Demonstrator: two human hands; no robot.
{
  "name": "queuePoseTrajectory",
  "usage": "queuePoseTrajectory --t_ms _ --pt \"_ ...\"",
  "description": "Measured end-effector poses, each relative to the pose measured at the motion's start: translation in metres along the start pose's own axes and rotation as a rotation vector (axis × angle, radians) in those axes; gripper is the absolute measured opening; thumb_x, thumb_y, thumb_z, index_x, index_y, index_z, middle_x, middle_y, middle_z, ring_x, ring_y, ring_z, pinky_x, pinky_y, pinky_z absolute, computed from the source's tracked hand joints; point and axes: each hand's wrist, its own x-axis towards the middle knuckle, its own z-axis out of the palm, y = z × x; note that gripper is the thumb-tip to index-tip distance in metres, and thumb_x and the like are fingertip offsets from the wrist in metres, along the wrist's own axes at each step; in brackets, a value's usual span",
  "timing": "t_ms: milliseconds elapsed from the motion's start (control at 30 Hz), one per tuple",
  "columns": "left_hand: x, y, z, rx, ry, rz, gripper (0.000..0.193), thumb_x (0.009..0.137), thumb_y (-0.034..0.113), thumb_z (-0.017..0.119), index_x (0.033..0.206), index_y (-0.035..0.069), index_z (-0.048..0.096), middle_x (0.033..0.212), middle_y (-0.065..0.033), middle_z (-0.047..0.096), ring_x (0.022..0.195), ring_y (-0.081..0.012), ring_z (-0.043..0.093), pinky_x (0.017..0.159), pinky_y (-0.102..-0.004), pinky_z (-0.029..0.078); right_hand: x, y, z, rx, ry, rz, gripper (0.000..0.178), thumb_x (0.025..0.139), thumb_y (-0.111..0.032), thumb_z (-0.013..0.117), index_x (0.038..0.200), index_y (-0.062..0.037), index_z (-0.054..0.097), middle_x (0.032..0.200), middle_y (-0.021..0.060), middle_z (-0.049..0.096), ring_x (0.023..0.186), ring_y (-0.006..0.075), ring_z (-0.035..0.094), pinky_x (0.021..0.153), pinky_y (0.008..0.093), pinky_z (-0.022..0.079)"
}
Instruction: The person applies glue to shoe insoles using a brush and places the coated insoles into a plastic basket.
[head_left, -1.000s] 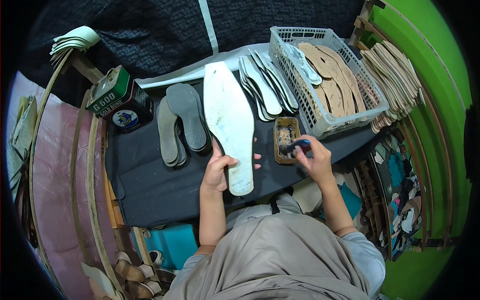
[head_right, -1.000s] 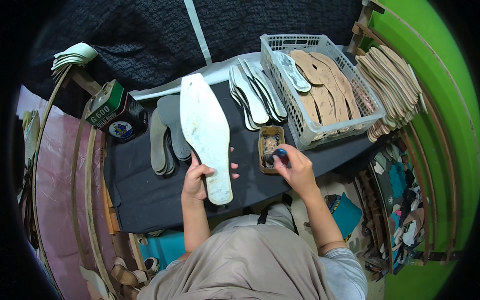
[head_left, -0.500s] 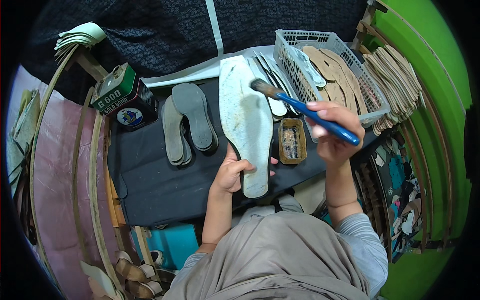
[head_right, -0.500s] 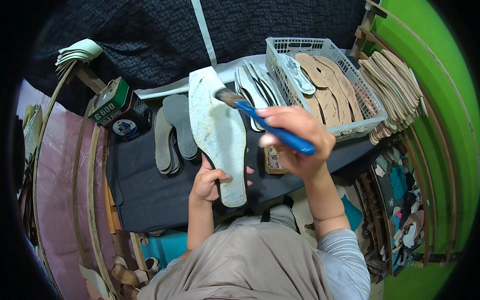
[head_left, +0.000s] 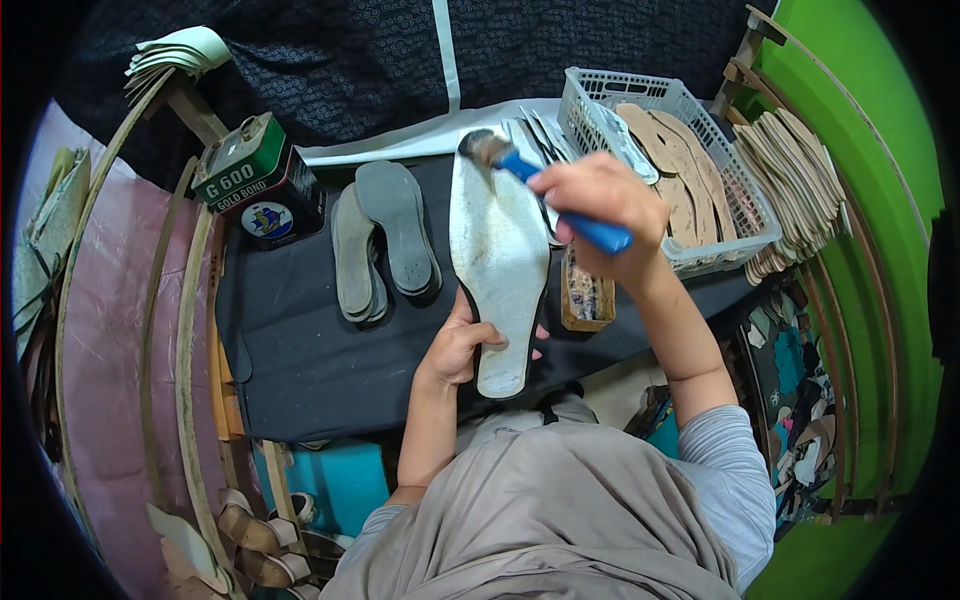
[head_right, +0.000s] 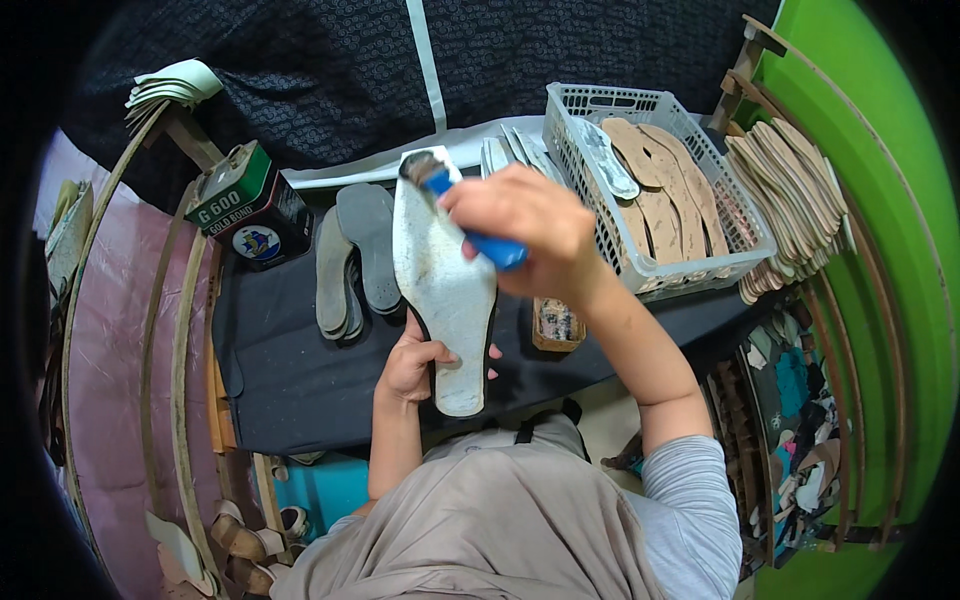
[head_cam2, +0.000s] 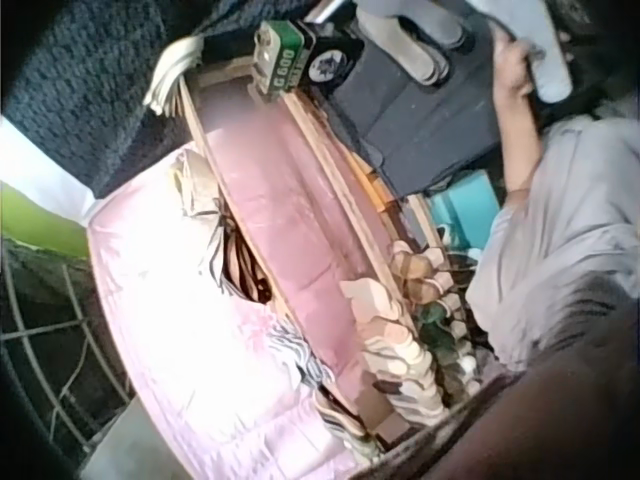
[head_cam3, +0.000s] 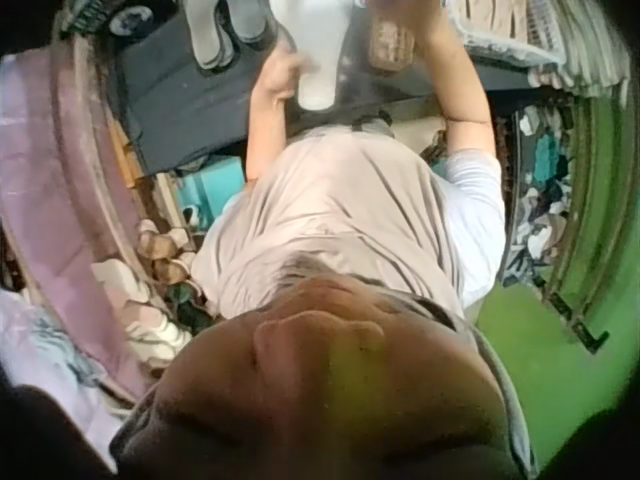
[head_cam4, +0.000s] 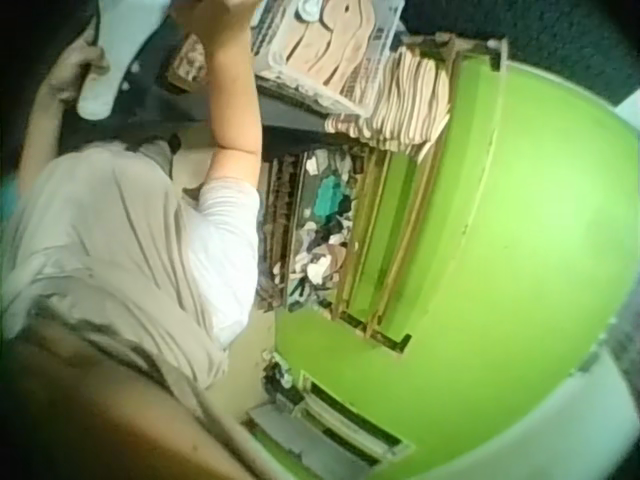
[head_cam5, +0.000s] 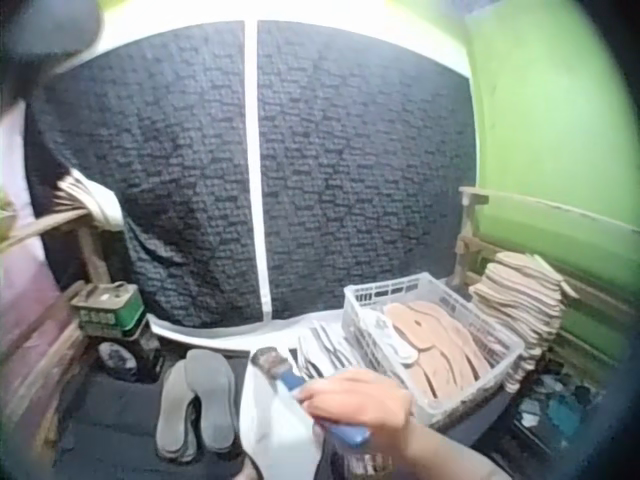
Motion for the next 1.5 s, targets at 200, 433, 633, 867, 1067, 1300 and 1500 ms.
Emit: queuePoseTrajectory --t_ms 200,433,633,867,1067,1300,1500 --pt "-0.004 -0.009 -0.02 -0.024 0.177 0.079 0.087 0.062 -0.009 0.043 0.14 0.02 0.018 0.12 -0.0207 0.049 0.095 -0.0437 0.058 0.076 -0.0546 0.052 -0.012 -0.039 -0.002 0.308 -0.314 -0.13 0.023 0.063 -0.001 0.063 0.086 -0.0029 0.063 0.085 0.0139 0.065 0.06 0.0243 0.059 0.051 0.0321 0.049" --pt "-0.006 0.0 -0.007 -0.004 -0.065 -0.028 0.087 0.059 -0.01 0.044 0.138 0.017 0.021 0.115 -0.0228 0.051 0.091 -0.042 0.06 0.073 -0.0543 0.053 0.002 -0.005 -0.025 0.062 -0.038 0.042 0.025 0.064 -0.003 0.069 0.087 -0.0014 0.063 0.083 0.011 0.066 0.063 0.0227 0.061 0.058 0.0308 0.05" --pt "-0.007 0.005 -0.015 0.017 0.101 0.026 0.084 0.06 -0.01 0.042 0.138 0.016 0.022 0.119 -0.0219 0.049 0.091 -0.0419 0.06 0.072 -0.0544 0.054 -0.018 -0.038 -0.016 0.435 -0.415 0.02 0.02 0.062 -0.006 0.066 0.082 -0.0018 0.063 0.082 0.0098 0.064 0.058 0.0214 0.056 0.052 0.0306 0.047" --pt "-0.012 0.004 -0.016 -0.04 -0.1 -0.014 0.087 0.059 -0.009 0.044 0.139 0.016 0.021 0.121 -0.024 0.047 0.091 -0.0429 0.059 0.072 -0.0548 0.053 0.004 -0.004 -0.019 0.119 -0.057 0.033 0.025 0.063 -0.003 0.071 0.086 -0.0019 0.063 0.082 0.012 0.065 0.066 0.0227 0.062 0.061 0.029 0.05" --pt "-0.011 0.016 -0.022 0.0 -0.049 0.046 0.086 0.058 -0.009 0.044 0.138 0.016 0.024 0.122 -0.0247 0.047 0.091 -0.0431 0.059 0.072 -0.0546 0.053 -0.015 -0.01 -0.016 0.204 -0.142 0.067 0.027 0.059 -0.002 0.068 0.086 -0.0014 0.064 0.081 0.0109 0.066 0.061 0.0214 0.059 0.054 0.029 0.048" --pt "-0.013 0.013 -0.022 -0.007 -0.017 0.06 0.085 0.058 -0.008 0.044 0.137 0.015 0.024 0.124 -0.0258 0.046 0.09 -0.042 0.06 0.072 -0.0522 0.053 -0.013 -0.013 -0.011 0.363 0.008 0.191 0.016 0.067 -0.001 0.068 0.081 0.0003 0.062 0.075 0.0103 0.066 0.063 0.0211 0.064 0.053 0.0275 0.048" --pt "-0.017 0.008 -0.011 0.04 -0.053 0.001 0.084 0.053 -0.008 0.047 0.135 0.006 0.032 0.11 -0.0269 0.053 0.086 -0.0442 0.06 0.069 -0.0559 0.053 0.0 0.015 0.0 0.055 0.112 0.047 0.015 0.079 -0.01 0.067 0.088 -0.0004 0.059 0.086 0.0128 0.067 0.076 0.023 0.066 0.064 0.0284 0.049"
